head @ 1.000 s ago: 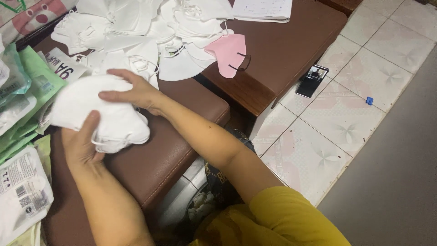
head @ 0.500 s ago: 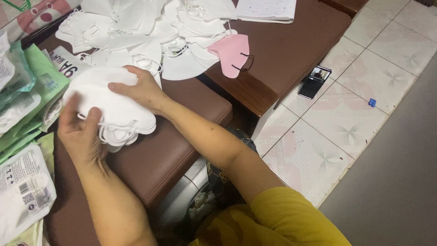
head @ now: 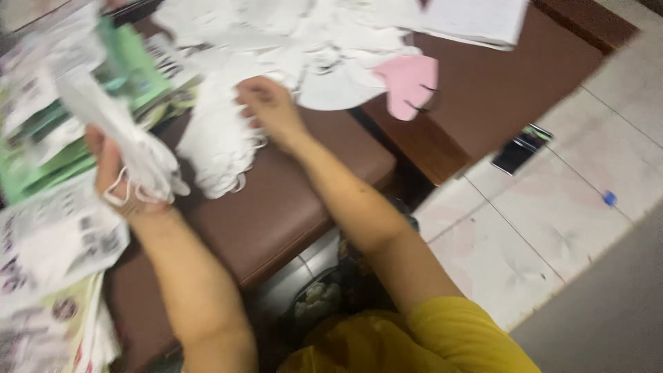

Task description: The person sits on the floor and repeatedly picks up white face masks from a pile on a low table, aligns them, and places them into a neat stack. The person also handles a sealed mask package and moves it aside during the process.

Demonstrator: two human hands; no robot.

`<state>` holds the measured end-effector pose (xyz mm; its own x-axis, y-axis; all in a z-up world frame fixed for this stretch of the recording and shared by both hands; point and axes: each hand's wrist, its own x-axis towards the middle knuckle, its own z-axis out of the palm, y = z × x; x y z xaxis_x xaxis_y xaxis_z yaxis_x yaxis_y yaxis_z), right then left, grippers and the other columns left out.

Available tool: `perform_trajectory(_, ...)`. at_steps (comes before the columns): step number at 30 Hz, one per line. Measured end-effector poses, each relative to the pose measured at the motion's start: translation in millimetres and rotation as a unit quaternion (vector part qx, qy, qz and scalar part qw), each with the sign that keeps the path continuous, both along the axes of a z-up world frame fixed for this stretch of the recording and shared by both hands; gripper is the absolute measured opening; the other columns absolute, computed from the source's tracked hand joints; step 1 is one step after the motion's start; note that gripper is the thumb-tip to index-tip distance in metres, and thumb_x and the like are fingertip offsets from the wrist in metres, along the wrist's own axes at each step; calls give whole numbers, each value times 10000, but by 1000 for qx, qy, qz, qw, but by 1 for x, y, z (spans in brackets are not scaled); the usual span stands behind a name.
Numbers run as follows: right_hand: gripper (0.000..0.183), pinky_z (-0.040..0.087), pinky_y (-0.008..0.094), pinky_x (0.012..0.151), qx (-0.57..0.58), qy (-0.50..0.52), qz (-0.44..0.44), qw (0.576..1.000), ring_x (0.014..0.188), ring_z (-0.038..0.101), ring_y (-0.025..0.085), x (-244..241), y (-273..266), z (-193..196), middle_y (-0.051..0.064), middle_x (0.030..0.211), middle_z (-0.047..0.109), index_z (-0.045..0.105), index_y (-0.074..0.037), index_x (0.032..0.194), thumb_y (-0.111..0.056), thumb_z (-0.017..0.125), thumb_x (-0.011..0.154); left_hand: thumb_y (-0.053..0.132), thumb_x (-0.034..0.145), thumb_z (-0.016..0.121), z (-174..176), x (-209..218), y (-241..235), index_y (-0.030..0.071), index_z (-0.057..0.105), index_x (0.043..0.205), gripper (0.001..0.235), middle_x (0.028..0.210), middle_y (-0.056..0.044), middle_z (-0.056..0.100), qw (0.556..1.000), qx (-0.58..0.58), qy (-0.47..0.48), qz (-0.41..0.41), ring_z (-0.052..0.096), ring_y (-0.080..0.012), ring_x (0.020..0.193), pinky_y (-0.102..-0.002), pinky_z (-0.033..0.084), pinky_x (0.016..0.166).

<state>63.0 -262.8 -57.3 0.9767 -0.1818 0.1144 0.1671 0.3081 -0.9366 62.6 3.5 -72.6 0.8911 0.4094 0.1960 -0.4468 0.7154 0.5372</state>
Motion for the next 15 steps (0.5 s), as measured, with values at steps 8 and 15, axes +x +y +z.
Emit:
perform_trajectory(8,175,636,263,619,-249,-88,-32,964,784,761,165,-5,12,-12,66,921,763,755,-163,1043,-202,807,881,26,925,721,27,-21,-6,117,737,1236,324,1232,-217,738,994,-43,46,-94,763,-324,1077,-469,630,1041)
perform_trajectory(15,625,547,495,951,-599,-50,-8,799,1149,590,340,-20,31,0,156,1208,637,566,-86,1426,-172,803,854,-28,849,739,57,-45,-33,-30,713,1185,337,1064,-219,729,993,81,66,-63,762,-286,971,-419,676,901)
